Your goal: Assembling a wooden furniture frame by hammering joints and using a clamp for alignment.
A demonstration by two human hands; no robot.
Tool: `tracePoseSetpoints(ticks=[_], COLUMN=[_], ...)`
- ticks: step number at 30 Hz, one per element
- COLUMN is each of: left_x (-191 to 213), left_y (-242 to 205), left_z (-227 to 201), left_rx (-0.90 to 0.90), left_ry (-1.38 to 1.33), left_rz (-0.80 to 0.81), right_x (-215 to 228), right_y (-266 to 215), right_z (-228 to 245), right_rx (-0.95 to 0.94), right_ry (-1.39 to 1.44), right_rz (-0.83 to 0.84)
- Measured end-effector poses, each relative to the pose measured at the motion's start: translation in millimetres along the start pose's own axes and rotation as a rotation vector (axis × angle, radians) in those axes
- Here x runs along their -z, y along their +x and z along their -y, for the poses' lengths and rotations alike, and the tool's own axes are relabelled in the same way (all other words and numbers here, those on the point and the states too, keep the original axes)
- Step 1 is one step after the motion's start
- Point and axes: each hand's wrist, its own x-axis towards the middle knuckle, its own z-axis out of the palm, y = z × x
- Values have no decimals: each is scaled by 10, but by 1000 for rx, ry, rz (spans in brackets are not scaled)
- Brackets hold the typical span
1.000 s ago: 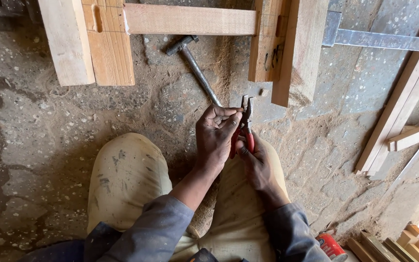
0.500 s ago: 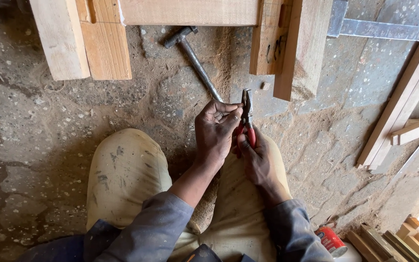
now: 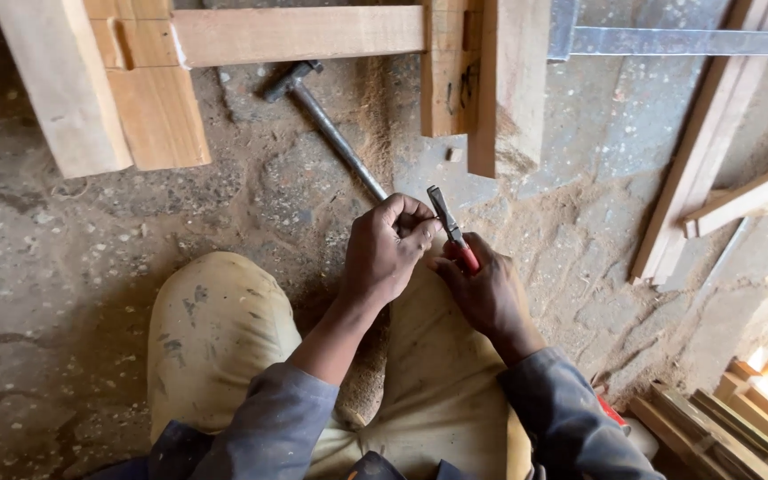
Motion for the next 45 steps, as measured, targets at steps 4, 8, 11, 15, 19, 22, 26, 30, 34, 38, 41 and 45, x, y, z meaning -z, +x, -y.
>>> tracePoseSetpoints(ticks=[4, 8, 11, 15, 19, 22, 26, 30, 34, 38, 41, 45], left_x=[37, 36, 39, 44, 95, 83, 119, 188, 184, 267, 392, 511], left_y=[-34, -46, -45, -75, -86, -9, -6, -27, 74, 129, 169, 218], left_z=[-157, -200, -194, -155, -174, -110, -12, -122, -67, -41, -47, -182], left_rx=[221, 198, 140, 111, 96, 64, 40, 134, 136, 81, -25, -106], left_ry=[-188, -149, -104, -30, 25, 72, 149, 96, -89, -95, -3, -46], left_rz=[102, 127, 134, 139, 144, 195, 238, 171, -23, -194, -322, -368], right_x=[-94, -134, -153, -244, -157, -4, 53, 343, 362, -17, -507, -832], right_y=[69, 94, 114, 128, 52, 111, 78, 80, 352, 526, 600, 712], right_z=[-205, -284, -253, -387, -196, -224, -500, -406, -473, -50, 301, 509], right_rx=[13, 7, 22, 1, 39, 113, 77, -52, 103, 340, 176, 216], right_ry=[-6, -28, -6, -16, 7, 0, 235, 274, -301, -183, -34, -360], right_rz=[29, 16, -2, -42, -30, 6, 138, 161, 27, -161, -41, 157])
